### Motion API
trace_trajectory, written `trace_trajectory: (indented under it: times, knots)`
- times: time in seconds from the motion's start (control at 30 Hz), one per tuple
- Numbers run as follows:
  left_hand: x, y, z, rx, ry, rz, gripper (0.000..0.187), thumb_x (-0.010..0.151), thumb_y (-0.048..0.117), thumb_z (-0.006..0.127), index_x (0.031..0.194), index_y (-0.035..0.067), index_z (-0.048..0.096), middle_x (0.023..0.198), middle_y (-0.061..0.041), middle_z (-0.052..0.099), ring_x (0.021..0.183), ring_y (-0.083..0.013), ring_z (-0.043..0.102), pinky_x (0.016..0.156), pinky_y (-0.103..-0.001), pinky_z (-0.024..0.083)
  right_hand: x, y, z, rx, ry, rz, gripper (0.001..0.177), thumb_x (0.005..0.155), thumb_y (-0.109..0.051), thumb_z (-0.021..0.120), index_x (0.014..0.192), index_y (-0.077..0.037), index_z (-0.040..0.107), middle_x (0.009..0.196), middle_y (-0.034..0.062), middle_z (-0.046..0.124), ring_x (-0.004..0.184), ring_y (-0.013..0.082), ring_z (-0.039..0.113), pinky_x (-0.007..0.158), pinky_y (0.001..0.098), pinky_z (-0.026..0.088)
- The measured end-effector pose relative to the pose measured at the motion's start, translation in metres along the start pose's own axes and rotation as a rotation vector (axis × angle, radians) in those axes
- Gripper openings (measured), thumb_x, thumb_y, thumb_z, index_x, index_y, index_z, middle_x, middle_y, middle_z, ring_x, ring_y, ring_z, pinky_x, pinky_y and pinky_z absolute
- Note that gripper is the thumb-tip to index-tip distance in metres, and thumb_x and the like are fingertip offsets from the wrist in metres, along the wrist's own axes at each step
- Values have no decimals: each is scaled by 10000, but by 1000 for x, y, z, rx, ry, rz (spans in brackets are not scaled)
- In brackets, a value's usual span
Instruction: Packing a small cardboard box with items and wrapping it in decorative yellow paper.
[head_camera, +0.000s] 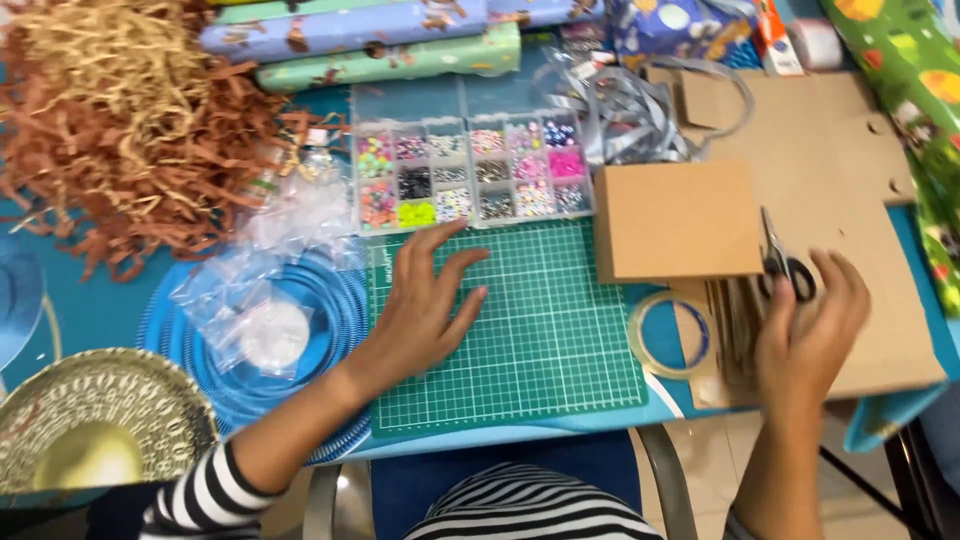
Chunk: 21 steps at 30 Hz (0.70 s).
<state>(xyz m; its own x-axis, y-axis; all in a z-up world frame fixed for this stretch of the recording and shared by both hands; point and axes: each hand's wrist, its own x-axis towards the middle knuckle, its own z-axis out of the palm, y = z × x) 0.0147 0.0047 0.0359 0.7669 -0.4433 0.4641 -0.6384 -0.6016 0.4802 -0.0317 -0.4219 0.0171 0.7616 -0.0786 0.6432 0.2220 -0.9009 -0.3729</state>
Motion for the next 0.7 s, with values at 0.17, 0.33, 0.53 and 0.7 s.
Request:
trace_trajectory:
  times: [0.17, 0.33, 0.53, 0.7]
  knots:
    - [66, -79, -12, 445, -30, 33, 357, 1059, 298, 682, 1304, 42, 648, 1512, -217, 517, 1381, -435, 481, 1161, -625, 425, -79, -75, 41, 296, 68, -177, 307, 1015, 101, 638, 1304, 48, 549, 1401, 268, 485, 1351, 457, 573, 1138, 591, 568]
    - [147, -179, -21, 656, 81, 31, 336, 1007, 134, 745, 1289, -44, 708, 1495, -284, 610, 1396, -452, 559, 1187, -598, 484, -98, -146, 63, 491, -191, -243, 229, 951, -97, 737, 1178, -129, 748, 1362, 141, 641, 1386, 371, 576, 1235, 513, 501]
    - [224, -307, -25, 730, 105, -82, 710, 820, -28, 834, 1486, -7, 589, 1493, -232, 603, 1380, -442, 549, 1135, -609, 432, -87, -150, 70, 603, -299, -14, 143, 978, -86, 654, 1011, -87, 793, 1127, 90, 761, 1198, 298, 722, 1057, 439, 577]
    - [247, -371, -18, 955, 84, -122, 431, 940, 112, 792, 1356, 108, 681, 1251, -142, 749, 1169, -430, 665, 1046, -621, 429, -92, -149, 72, 644, -274, 113, 144, 991, -130, 660, 972, -79, 793, 976, 62, 814, 1055, 274, 778, 982, 411, 623]
